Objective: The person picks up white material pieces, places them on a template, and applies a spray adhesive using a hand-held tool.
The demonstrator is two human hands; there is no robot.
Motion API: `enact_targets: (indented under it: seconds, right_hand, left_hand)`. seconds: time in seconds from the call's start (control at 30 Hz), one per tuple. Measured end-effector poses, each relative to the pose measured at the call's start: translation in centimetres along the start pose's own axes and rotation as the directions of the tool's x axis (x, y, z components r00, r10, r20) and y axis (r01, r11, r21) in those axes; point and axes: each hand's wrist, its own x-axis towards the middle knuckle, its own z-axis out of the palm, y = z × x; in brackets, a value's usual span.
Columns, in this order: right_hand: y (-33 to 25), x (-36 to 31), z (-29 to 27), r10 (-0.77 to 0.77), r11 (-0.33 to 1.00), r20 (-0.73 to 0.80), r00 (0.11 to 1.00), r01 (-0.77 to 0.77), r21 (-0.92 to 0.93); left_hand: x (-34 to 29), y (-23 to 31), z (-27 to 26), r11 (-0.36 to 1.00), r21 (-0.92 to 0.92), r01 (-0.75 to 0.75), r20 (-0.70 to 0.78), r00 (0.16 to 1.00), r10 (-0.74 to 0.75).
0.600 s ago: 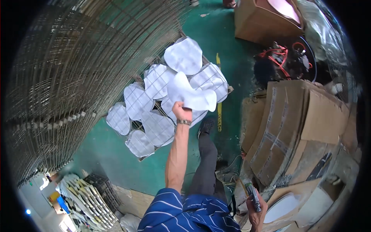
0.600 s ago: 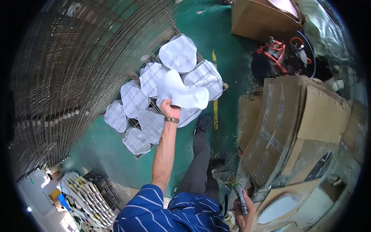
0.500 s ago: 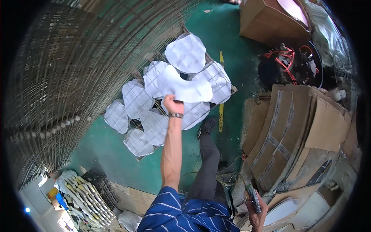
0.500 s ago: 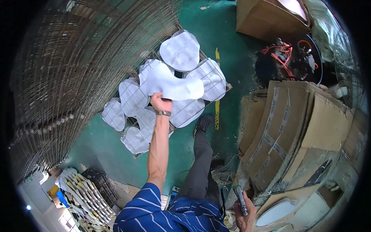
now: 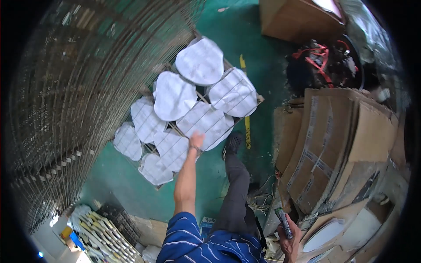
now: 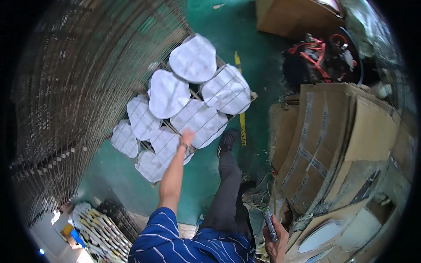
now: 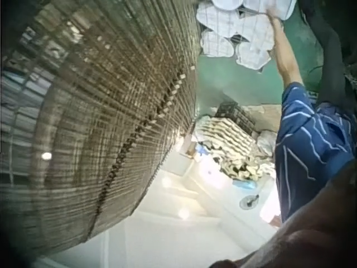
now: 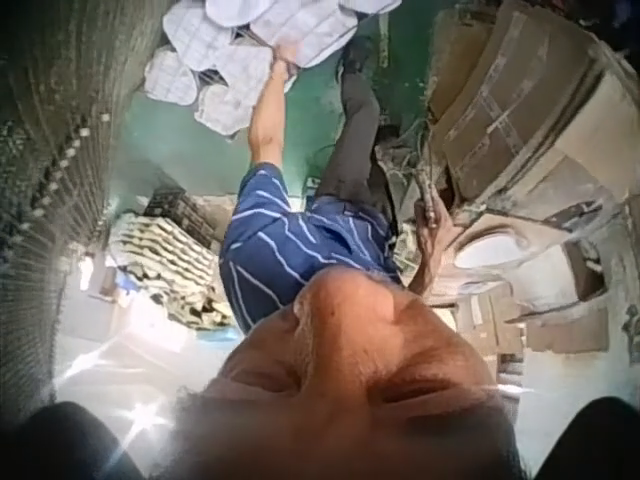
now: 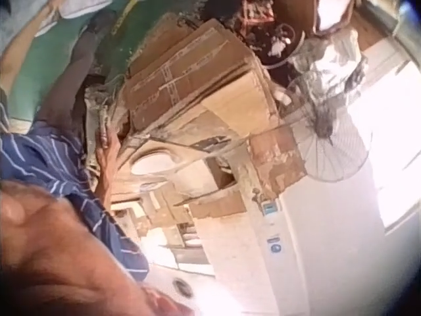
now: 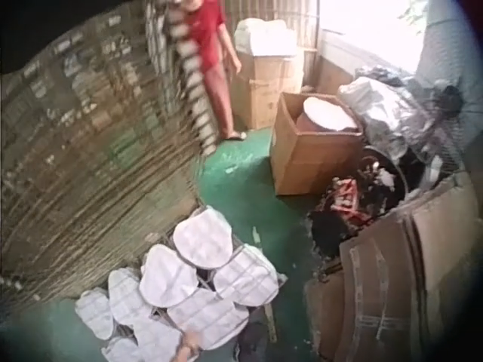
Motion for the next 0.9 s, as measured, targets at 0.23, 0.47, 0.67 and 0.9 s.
enact_targets:
  seconds: [0.23,0.47,0.67,0.9]
  right_hand:
    - [11.5,-12.0,-5.4,-0.058,0.978,-0.214,0.975,0.098,0.184]
    - [25.8,-26.9,-9.0,0.107,0.89,-0.642,0.759,0.214,0.402]
    - [36.2,-39.1,-10.2,0.373,0.83,-0.859,0.35,0.288,0.478]
    - [43.1,-44.0,-8.8,0.418,0.797,-0.851,0.319,0.32,0.512]
  left_hand:
    - [-22.3,14.0,5.1,0.971,0.071,-0.228,0.431,0.885,0.177]
    - [-27.6,16.4,5.9,0.989,-0.114,-0.094,0.696,0.703,0.147]
    - [-32.0,15.2,5.0,0.975,0.196,-0.108,0.66,0.75,-0.05]
    - [-42.6,15.4,6.8,0.922,0.362,-0.139,0.65,0.746,-0.143]
